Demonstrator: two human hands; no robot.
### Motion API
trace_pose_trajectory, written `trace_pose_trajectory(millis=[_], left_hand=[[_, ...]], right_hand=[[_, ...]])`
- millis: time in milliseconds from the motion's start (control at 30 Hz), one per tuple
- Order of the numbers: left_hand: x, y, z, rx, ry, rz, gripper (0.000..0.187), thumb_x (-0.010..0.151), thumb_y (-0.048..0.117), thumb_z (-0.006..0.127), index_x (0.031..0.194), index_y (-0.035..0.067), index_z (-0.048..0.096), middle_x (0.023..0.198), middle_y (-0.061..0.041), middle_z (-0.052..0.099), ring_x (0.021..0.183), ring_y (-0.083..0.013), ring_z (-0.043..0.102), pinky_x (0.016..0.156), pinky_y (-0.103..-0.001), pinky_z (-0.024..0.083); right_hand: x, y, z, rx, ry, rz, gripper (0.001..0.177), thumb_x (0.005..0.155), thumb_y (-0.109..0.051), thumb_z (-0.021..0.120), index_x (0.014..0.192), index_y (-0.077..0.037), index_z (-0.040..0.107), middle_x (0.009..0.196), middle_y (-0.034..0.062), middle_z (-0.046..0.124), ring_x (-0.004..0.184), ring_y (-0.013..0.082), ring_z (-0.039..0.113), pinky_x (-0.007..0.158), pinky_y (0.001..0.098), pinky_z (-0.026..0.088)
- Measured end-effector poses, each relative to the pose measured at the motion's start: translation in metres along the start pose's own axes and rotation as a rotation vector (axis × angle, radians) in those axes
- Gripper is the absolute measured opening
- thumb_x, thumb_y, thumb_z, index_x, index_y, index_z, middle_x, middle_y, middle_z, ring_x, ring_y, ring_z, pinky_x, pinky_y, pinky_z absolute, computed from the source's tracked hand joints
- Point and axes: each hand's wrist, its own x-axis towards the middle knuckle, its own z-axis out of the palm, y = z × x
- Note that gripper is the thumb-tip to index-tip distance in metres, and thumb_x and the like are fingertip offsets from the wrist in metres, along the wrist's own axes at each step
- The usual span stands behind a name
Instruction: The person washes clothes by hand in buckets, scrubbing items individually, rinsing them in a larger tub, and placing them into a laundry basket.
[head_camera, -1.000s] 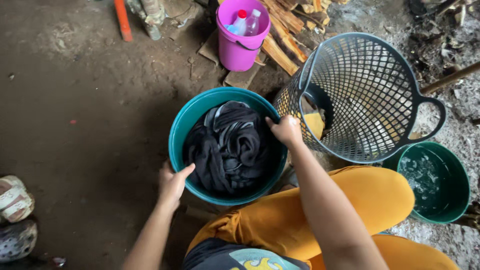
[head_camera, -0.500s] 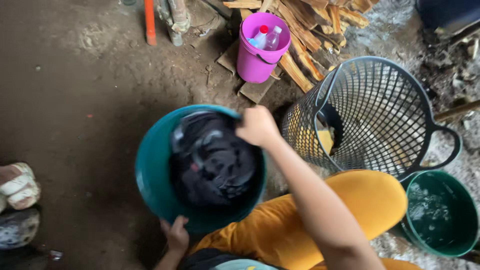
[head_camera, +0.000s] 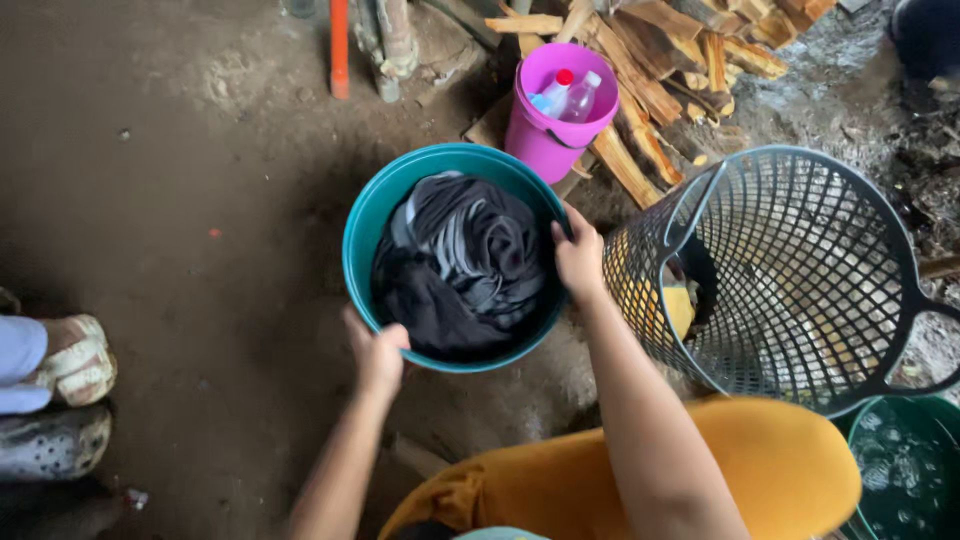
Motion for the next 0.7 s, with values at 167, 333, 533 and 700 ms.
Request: trace_pose_trajectory(millis=[167, 333, 533, 700], left_hand=[[0.108, 0.013, 0.014, 0.128, -0.221, -0.121, 0.090, 0.051, 0.003, 0.058, 0.139, 0.001, 0.038, 0.091, -0.014, 0.058, 0.078, -0.0290, 0.054, 0.067, -0.037, 0.047], [0.149, 0.012, 0.020, 0.227, -0.404, 0.018, 0.065, 0.049, 0.003, 0.060, 0.114, 0.003, 0.052, 0.093, -0.012, 0.059, 0.085, -0.0261, 0.057, 0.075, -0.034, 0.050], [0.129, 0.059, 0.006, 0.563, -0.277, 0.083, 0.096, 0.064, 0.013, 0.078, 0.148, 0.010, 0.031, 0.143, -0.025, 0.044, 0.127, -0.0414, 0.050, 0.104, -0.051, 0.044], [0.073, 0.160, 0.049, 1.069, -0.264, 0.476, 0.110, 0.077, 0.029, 0.092, 0.161, 0.016, 0.023, 0.155, -0.040, 0.014, 0.140, -0.0679, 0.007, 0.102, -0.082, 0.020]], right_hand=[[-0.029, 0.012, 0.002, -0.217, 0.352, 0.150, 0.040, 0.098, -0.012, 0.059, 0.138, -0.014, 0.059, 0.115, 0.0232, 0.074, 0.109, 0.0388, 0.071, 0.091, 0.0460, 0.055], [-0.042, 0.009, -0.014, -0.349, 0.202, 0.241, 0.056, 0.098, -0.020, 0.058, 0.151, -0.016, 0.040, 0.112, 0.0272, 0.071, 0.102, 0.0455, 0.068, 0.087, 0.0526, 0.053], [-0.034, -0.052, -0.058, -0.492, 0.049, -0.036, 0.055, 0.095, -0.028, 0.069, 0.142, -0.007, 0.050, 0.110, 0.0279, 0.071, 0.101, 0.0429, 0.070, 0.087, 0.0495, 0.055], [-0.023, -0.170, -0.117, -0.379, 0.143, 0.011, 0.038, 0.095, -0.028, 0.073, 0.128, -0.009, 0.069, 0.113, 0.0181, 0.077, 0.090, 0.0252, 0.079, 0.083, 0.0365, 0.061]])
